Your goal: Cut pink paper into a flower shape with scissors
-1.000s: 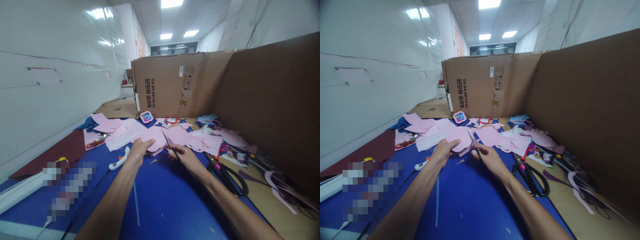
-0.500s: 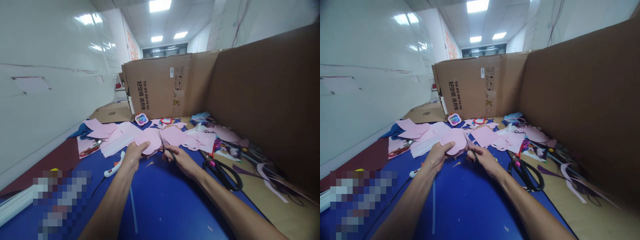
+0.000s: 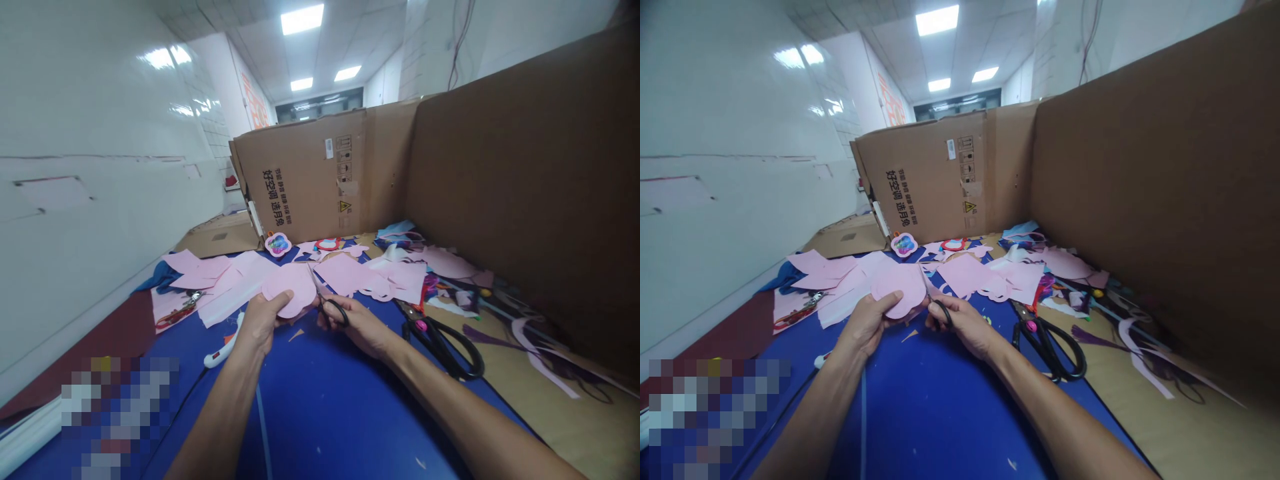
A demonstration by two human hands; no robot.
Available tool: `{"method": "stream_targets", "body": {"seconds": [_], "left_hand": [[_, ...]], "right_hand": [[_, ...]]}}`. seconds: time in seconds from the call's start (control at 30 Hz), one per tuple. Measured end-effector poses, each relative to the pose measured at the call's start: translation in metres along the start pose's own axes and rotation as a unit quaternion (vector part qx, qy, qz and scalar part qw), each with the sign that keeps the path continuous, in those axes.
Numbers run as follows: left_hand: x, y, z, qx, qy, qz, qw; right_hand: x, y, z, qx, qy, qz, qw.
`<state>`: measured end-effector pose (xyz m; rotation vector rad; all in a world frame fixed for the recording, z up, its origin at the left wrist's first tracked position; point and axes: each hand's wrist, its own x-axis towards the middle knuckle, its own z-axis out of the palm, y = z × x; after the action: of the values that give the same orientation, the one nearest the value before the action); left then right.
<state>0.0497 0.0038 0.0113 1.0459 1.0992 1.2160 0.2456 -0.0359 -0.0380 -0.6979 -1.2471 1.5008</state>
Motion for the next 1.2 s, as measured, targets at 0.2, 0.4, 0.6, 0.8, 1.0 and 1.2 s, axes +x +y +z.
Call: {"method": "stream_targets", "body": {"seconds": [0.2,0.4,0.6,0.8,1.0,1.2], "left_hand": [[-0.001,0.001,0.000,-0.004,0.001,0.001,1.000],[0.002,-0.001,-0.002,0.009,-0.005,-0.004,1.000],[0.002,-0.001,-0.002,0.003,-0.008,-0.011,1.000],[0.004,-0.002,-0.004,0.004,-0.003,-0.009,1.000],[0.005,-0.003,-0.006,0.009,0.001,-0.013,1.000],[0.004,-0.002,-0.006,-0.010,-0.012,-0.013,1.000]], "right_hand": [[0.002,0.001,-0.002,-0.009,0.002,-0.004,1.000],[0.003,0.003,-0.005,-0.046,0.007,-0.014,0.999],[0.001,0.001,-0.005,-0.087,0.008,-0.028,0.996],[0.001,-0.004,-0.003,-0.116,0.018,-0.024,0.993],[0.000,-0.009,-0.004,-0.153,0.027,-0.018,0.988],[-0.001,-0.011,-0.006,-0.168,0.031,-0.003,0.985]]}}
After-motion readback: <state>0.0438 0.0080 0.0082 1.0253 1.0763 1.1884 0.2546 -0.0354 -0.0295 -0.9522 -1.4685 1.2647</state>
